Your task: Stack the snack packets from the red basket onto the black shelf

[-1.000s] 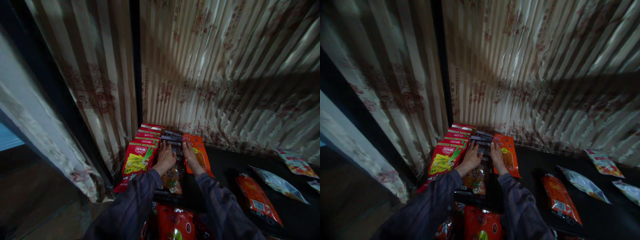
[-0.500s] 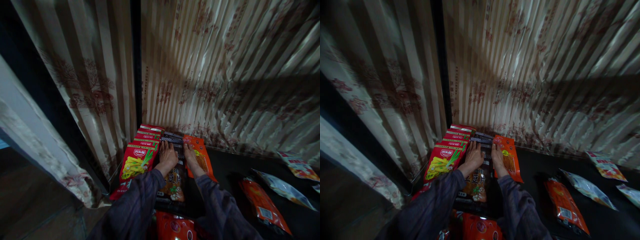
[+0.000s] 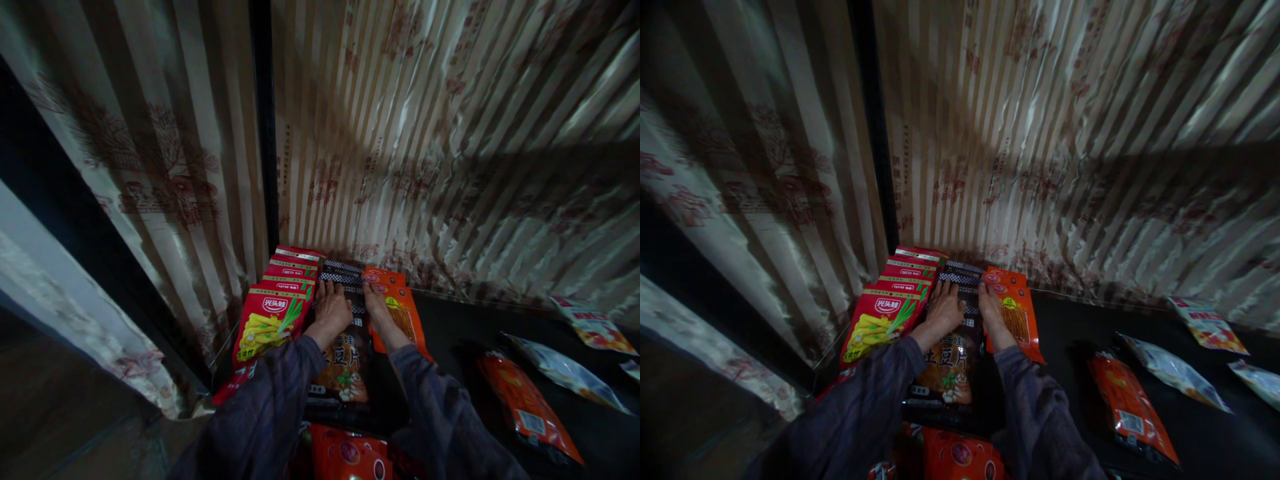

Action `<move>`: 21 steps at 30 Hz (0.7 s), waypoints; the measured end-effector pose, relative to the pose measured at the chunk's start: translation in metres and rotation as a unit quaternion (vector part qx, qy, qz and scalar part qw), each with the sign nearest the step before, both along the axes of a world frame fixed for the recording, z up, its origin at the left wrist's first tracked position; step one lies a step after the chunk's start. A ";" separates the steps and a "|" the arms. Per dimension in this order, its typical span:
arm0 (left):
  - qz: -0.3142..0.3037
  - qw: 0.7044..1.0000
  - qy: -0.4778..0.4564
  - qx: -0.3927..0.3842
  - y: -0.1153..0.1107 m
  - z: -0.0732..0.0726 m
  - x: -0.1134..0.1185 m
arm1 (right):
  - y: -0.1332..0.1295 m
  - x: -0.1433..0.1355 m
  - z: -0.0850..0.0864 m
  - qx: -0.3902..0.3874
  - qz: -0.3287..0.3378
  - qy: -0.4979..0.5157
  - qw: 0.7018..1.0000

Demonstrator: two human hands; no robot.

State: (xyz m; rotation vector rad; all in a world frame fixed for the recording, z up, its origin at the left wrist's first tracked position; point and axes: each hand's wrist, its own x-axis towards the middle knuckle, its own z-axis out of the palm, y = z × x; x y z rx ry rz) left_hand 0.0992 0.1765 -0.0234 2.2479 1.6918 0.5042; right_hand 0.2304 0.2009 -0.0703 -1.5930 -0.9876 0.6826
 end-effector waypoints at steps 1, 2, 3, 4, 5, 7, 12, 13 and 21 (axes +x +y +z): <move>-0.001 1.000 0.000 0.001 0.000 -0.001 0.000 | -0.001 0.000 0.001 -0.001 0.000 0.003 1.000; -0.002 1.000 0.002 0.001 0.001 -0.002 0.000 | -0.002 0.000 0.001 -0.004 0.000 0.006 1.000; -0.002 1.000 0.004 0.002 0.001 -0.003 0.000 | -0.003 -0.001 0.001 -0.007 0.000 0.008 1.000; -0.002 1.000 0.008 0.004 0.001 -0.003 0.000 | -0.005 -0.001 0.001 -0.008 0.000 0.008 1.000; -0.002 1.000 0.011 0.006 0.001 -0.004 0.000 | -0.006 -0.001 0.000 -0.009 0.001 0.006 1.000; -0.002 1.000 0.016 0.009 0.000 -0.002 0.000 | -0.006 -0.002 -0.002 -0.013 0.000 -0.005 1.000; -0.006 0.999 0.028 0.023 -0.008 0.011 -0.003 | -0.001 0.003 -0.003 -0.003 -0.031 -0.044 0.999; -0.007 0.999 0.028 0.026 -0.011 0.014 -0.005 | -0.001 0.005 -0.002 0.001 -0.034 -0.054 0.998; -0.016 1.000 0.014 0.005 -0.048 0.018 -0.022 | -0.028 0.019 0.009 0.044 -0.011 -0.100 0.994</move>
